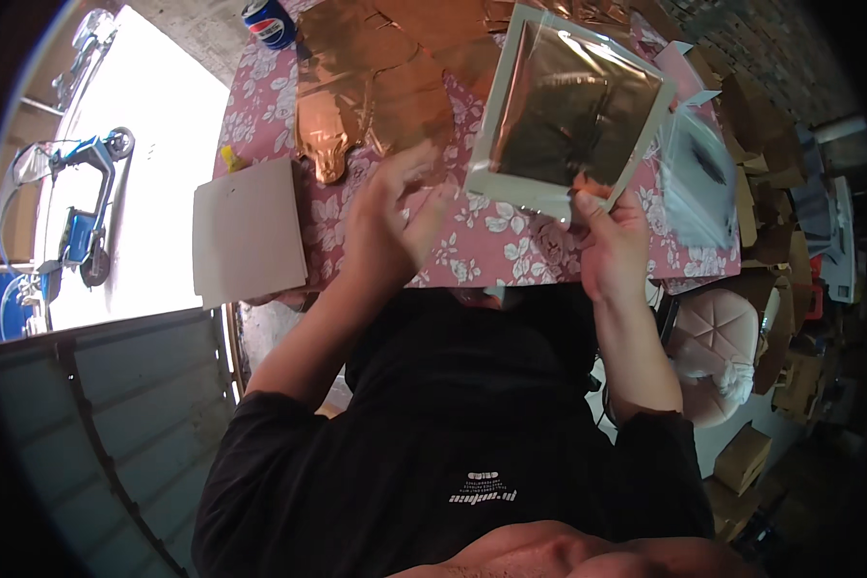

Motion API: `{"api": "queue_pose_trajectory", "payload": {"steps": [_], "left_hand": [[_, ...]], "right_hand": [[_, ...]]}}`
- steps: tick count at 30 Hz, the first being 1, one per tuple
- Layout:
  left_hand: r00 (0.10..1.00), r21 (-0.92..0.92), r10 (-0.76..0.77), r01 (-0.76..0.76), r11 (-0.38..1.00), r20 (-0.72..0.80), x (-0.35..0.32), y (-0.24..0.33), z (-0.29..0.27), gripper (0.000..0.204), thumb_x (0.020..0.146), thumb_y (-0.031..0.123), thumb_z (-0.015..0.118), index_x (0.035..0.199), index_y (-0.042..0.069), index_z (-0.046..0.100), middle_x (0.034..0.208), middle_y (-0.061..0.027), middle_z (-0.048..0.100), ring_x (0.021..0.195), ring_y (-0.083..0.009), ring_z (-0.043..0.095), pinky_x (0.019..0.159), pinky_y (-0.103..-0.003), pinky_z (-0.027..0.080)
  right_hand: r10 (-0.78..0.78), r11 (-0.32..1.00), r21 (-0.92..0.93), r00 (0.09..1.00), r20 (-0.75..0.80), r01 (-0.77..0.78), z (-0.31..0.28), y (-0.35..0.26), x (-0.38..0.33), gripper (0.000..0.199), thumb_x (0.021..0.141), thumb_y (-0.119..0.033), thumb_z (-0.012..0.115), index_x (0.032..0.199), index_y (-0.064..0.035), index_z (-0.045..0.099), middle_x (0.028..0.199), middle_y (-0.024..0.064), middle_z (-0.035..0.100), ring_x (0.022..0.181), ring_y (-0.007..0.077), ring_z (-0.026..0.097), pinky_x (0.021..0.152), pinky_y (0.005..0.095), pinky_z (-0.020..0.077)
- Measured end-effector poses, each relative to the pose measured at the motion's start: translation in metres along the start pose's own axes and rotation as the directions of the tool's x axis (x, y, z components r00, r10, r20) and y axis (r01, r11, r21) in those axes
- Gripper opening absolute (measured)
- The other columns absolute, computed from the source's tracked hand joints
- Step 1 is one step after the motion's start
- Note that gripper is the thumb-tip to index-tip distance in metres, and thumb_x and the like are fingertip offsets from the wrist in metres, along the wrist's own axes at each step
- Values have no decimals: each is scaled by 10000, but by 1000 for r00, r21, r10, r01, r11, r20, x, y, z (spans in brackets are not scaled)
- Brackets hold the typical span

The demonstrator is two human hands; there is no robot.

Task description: Folding and placing rose gold balloons into plastic packaging sleeves with cardboard backings.

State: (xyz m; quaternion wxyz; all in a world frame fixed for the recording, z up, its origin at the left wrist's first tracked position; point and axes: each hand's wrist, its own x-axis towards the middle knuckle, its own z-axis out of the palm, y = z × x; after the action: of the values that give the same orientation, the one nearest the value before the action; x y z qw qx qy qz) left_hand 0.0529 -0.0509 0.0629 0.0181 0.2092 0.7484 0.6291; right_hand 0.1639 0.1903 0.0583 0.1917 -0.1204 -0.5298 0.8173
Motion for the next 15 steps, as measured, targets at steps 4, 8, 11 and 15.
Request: {"api": "queue_pose_trajectory", "payload": {"steps": [4,8,11,15], "left_hand": [[915,442,364,-403,801,174,-12,-4,-26,541,801,146,841,1286,28,633,1326,-189,643,1267,-395,604,1091,-498,461],[880,542,367,-475,694,301,-15,-17,-31,588,795,213,856,1311,44,632,1405,-186,583,1356,-412,533,1152,-522,400],[921,531,186,-353,770,343,-9,-13,-31,632,802,268,853,1333,23,611,1397,-207,570,1398,-431,485,1176,-531,378],[909,496,177,-360,791,378,0,-16,-32,595,811,277,853,1291,11,622,1406,-209,572,1394,-424,493,1182,-536,382]], "right_hand": [[-36,992,-120,999,-36,32,-3,-27,61,237,1003,-31,651,1239,-46,634,1141,67,727,915,161,709,726,318,585],[-128,957,-274,985,-113,93,-32,-45,159,238,1004,-73,661,1236,-32,626,1129,64,725,926,162,700,727,307,565],[-126,934,-352,982,-139,70,-61,-51,252,237,997,-96,677,1218,-23,631,1112,63,718,937,167,693,727,300,557],[-141,931,-352,984,-106,96,-74,-51,365,237,980,-107,708,1191,-24,641,1070,63,706,940,182,691,709,312,575]]}}
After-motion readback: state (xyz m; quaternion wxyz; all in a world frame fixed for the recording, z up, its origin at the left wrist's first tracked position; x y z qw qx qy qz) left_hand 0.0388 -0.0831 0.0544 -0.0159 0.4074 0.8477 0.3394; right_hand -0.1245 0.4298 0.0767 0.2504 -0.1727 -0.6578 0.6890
